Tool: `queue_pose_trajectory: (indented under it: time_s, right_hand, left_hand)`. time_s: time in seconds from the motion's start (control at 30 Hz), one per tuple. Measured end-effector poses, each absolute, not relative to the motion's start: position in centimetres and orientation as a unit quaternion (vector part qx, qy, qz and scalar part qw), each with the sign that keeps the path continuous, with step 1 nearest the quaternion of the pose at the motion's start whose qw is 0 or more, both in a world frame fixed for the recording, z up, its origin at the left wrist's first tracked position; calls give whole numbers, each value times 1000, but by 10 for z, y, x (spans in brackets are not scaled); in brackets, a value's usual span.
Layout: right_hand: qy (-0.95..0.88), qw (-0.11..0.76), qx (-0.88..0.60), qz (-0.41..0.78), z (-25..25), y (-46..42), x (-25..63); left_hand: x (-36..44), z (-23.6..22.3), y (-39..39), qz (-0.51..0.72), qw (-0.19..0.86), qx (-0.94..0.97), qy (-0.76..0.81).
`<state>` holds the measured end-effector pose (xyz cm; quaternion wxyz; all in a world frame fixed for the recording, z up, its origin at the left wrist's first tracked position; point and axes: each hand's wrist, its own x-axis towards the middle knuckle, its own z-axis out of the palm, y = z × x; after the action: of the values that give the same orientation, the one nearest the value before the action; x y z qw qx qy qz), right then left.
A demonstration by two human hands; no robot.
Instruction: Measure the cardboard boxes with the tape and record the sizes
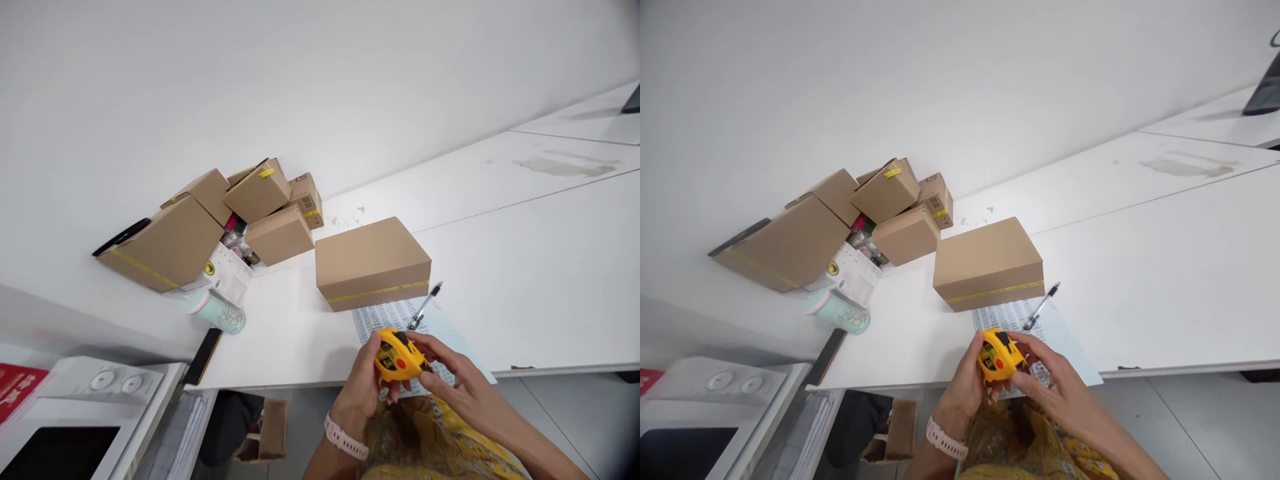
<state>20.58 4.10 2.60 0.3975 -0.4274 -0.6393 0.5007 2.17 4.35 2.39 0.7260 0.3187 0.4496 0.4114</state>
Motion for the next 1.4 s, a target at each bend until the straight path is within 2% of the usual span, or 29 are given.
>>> queue_pose_trajectory:
  time_s: [0.3, 0.63, 0.73, 0.87, 0.93, 1.13, 1.4]
  right_hand:
    - [-582, 395, -469, 533, 22, 40, 207]
    - [-472, 402, -432, 655, 28, 49, 202]
    - [-422, 456, -409, 668, 38, 77, 224]
    - [-362, 571, -383, 630, 64, 146, 268]
    - [-358, 586, -387, 615, 72, 185, 281]
    - [-391, 539, -478, 573, 59, 266, 262]
    - [-449, 452, -581, 507, 45, 283, 243]
  left_hand:
    - [25, 27, 44, 447, 707, 308, 454]
    - [15, 55, 39, 451, 657, 409, 445]
    - [-15, 75, 58, 477, 601, 432, 473]
    - [-82, 107, 109, 534, 511, 434, 515]
    - [-116, 120, 141, 548, 481, 421, 540]
    - [-173, 128, 218, 512, 476, 372, 611]
    - [-169, 105, 237, 480, 491, 370, 625]
